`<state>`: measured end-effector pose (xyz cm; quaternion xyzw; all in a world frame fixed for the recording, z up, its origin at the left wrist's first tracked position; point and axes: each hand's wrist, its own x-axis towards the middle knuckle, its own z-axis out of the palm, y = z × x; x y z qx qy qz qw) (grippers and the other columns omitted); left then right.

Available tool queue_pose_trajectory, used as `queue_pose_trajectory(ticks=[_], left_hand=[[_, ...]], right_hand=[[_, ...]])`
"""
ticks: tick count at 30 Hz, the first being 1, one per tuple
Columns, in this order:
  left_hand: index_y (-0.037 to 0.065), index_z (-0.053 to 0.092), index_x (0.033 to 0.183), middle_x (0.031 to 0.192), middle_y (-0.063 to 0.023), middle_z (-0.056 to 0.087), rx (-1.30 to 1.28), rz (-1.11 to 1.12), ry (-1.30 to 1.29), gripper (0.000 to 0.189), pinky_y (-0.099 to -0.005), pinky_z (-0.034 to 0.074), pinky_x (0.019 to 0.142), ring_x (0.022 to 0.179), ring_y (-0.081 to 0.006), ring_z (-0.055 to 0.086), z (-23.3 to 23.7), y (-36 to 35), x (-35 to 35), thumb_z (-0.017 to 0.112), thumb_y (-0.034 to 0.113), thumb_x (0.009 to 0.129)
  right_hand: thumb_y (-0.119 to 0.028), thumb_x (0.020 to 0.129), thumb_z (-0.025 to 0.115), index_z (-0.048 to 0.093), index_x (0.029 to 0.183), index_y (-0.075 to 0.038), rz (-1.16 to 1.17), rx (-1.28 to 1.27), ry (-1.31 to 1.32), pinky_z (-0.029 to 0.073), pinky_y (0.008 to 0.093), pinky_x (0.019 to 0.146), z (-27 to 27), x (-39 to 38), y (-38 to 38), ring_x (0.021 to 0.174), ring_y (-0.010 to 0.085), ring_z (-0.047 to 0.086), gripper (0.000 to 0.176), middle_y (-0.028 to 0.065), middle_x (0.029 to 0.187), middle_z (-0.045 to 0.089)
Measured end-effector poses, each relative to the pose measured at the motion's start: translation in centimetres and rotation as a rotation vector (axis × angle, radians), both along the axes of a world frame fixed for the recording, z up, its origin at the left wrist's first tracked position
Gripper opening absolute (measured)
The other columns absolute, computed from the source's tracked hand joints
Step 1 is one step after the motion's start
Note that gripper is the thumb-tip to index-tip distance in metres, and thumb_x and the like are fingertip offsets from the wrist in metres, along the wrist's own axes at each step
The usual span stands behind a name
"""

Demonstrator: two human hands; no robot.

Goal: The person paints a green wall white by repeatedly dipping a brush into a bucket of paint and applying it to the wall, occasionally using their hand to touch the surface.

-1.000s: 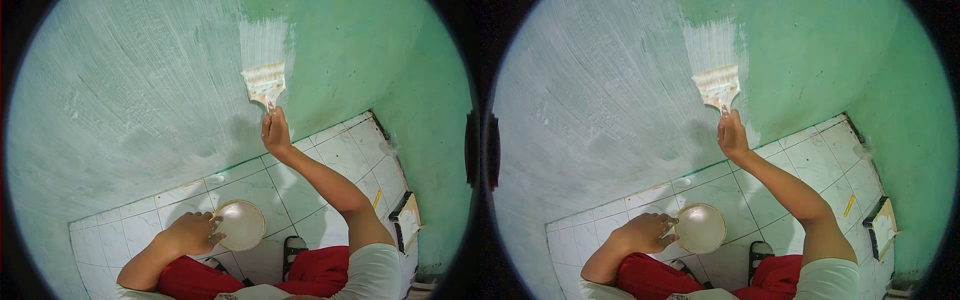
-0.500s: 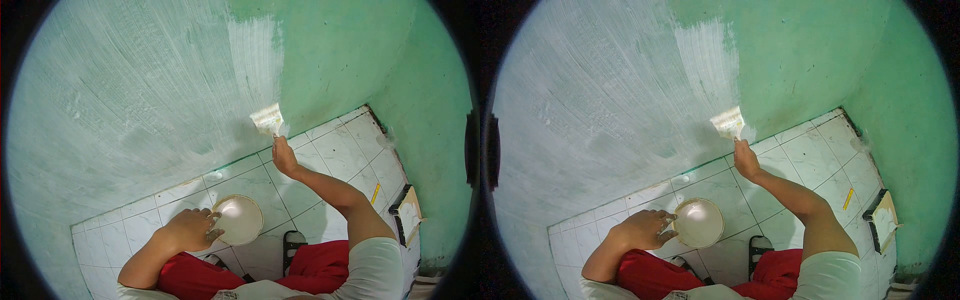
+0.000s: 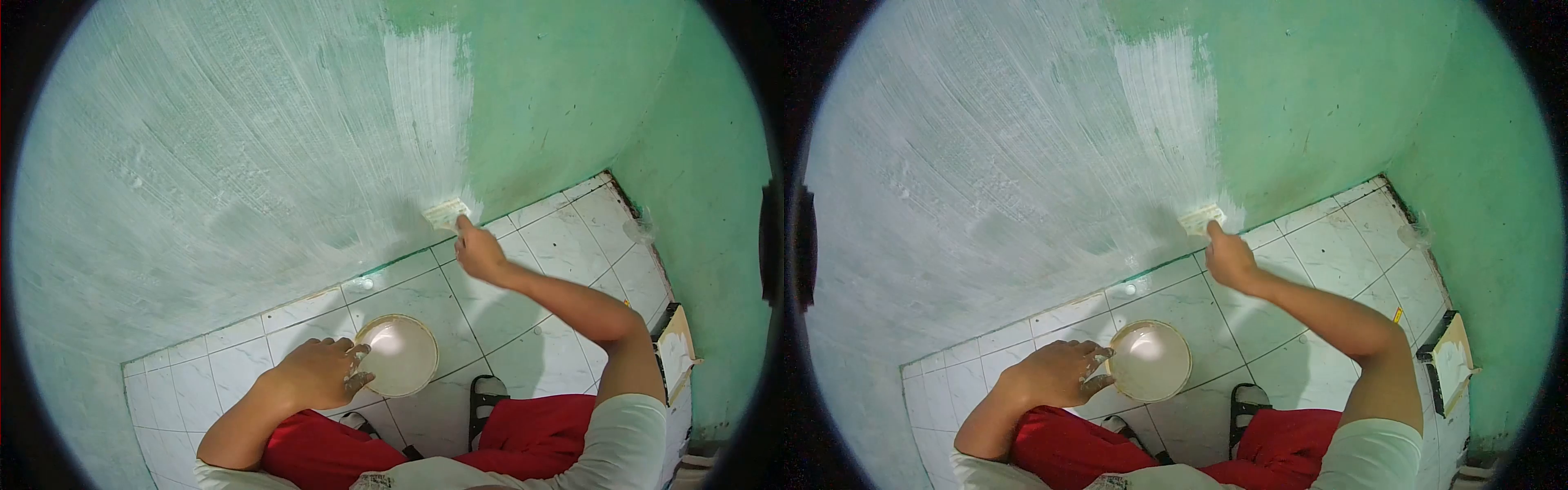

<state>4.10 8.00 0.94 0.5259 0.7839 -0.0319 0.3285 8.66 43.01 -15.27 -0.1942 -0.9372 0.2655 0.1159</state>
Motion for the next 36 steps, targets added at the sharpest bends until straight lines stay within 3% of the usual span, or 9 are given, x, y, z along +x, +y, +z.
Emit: queue_pose_trajectory(ticks=[5,9,11,15,17,21,23,26,36], left_hand=[[-0.001,0.057,0.136,0.114,-0.0224,0.065,0.042,-0.058,0.035,0.053,-0.0458,0.049,0.095,0.105,-0.0393,0.064,-2.0,-0.9,-0.6,0.051,0.039,0.102],[-0.001,0.056,0.137,0.115,-0.0232,0.066,0.045,-0.028,-0.01,0.054,-0.0457,0.049,0.096,0.104,-0.0399,0.064,-1.0,0.1,-0.6,0.051,0.039,0.102],[-0.002,0.056,0.138,0.116,-0.0241,0.066,0.004,-0.02,0.01,0.054,-0.0451,0.049,0.097,0.106,-0.0401,0.064,-1.1,0.3,-0.6,0.051,0.039,0.102],[-0.001,0.055,0.139,0.117,-0.0245,0.066,0.003,-0.027,0.005,0.055,-0.0449,0.049,0.096,0.107,-0.0402,0.064,-1.2,0.6,-0.5,0.051,0.039,0.102],[-0.001,0.056,0.137,0.117,-0.0245,0.066,0.059,-0.069,0.012,0.053,-0.0453,0.049,0.096,0.107,-0.0401,0.064,-1.6,0.4,-0.6,0.052,0.038,0.102],[-0.001,0.057,0.134,0.116,-0.0243,0.066,-0.005,-0.045,0.009,0.051,-0.0458,0.05,0.095,0.106,-0.0404,0.064,-0.6,0.4,-0.3,0.052,0.038,0.102],[0.0,0.058,0.132,0.115,-0.024,0.066,0.046,-0.036,-0.005,0.049,-0.0461,0.05,0.094,0.105,-0.0406,0.064,-1.0,-0.1,-0.4,0.052,0.038,0.102],[0.0,0.057,0.134,0.116,-0.0236,0.065,-0.016,-0.013,-0.018,0.05,-0.0464,0.05,0.095,0.106,-0.0411,0.064,-0.4,0.1,-0.3,0.051,0.038,0.102],[0.0,0.056,0.136,0.119,-0.0229,0.064,-0.014,-0.041,-0.023,0.052,-0.0447,0.049,0.097,0.11,-0.0395,0.062,-1.2,0.7,-1.0,0.05,0.039,0.102]], right_hand=[[-0.01,0.084,0.066,0.057,0.104,0.001,0.133,0.097,0.048,0.051,0.0473,0.067,12.7,-4.4,3.9,0.074,0.0397,0.066,0.024,0.0214,0.079,0.065],[-0.008,0.087,0.063,0.06,0.103,-0.003,0.129,-0.036,-0.044,0.042,0.0345,0.049,26.6,-3.4,1.4,0.057,0.0133,0.051,0.018,0.0055,0.067,0.056],[-0.01,0.09,0.062,0.061,0.104,-0.005,0.094,-0.083,0.034,0.037,0.031,0.045,30.7,-2.3,0.6,0.052,0.0099,0.046,0.015,0.0023,0.064,0.053],[-0.01,0.091,0.058,0.06,0.095,0.0,0.078,0.148,0.222,0.046,0.0426,0.051,37.2,0.7,-2.5,0.054,0.0238,0.058,0.011,0.0154,0.066,0.061],[-0.025,0.097,0.059,0.061,0.12,0.002,0.006,0.107,-0.049,0.046,0.0362,0.068,40.4,2.3,-3.7,0.07,0.0209,0.058,0.035,0.0156,0.082,0.067],[-0.019,0.099,0.055,0.061,0.119,0.004,0.024,0.224,0.207,0.039,0.0325,0.058,38.5,2.4,-3.3,0.062,0.0152,0.049,0.031,0.0079,0.074,0.061],[-0.013,0.099,0.052,0.059,0.113,0.004,-0.167,0.049,0.203,0.035,0.0307,0.055,38.9,3.8,-6.3,0.059,0.0113,0.043,0.024,0.0043,0.07,0.056],[-0.01,0.1,0.051,0.056,0.11,0.003,-0.009,-0.088,0.406,0.033,0.0299,0.054,36.8,5.1,-4.4,0.059,0.0093,0.04,0.018,0.003,0.069,0.052],[-0.012,0.098,0.055,0.056,0.113,0.004,-0.263,0.051,0.824,0.035,0.0297,0.054,31.9,-0.8,-0.3,0.06,0.0106,0.043,0.021,0.002,0.069,0.051]])
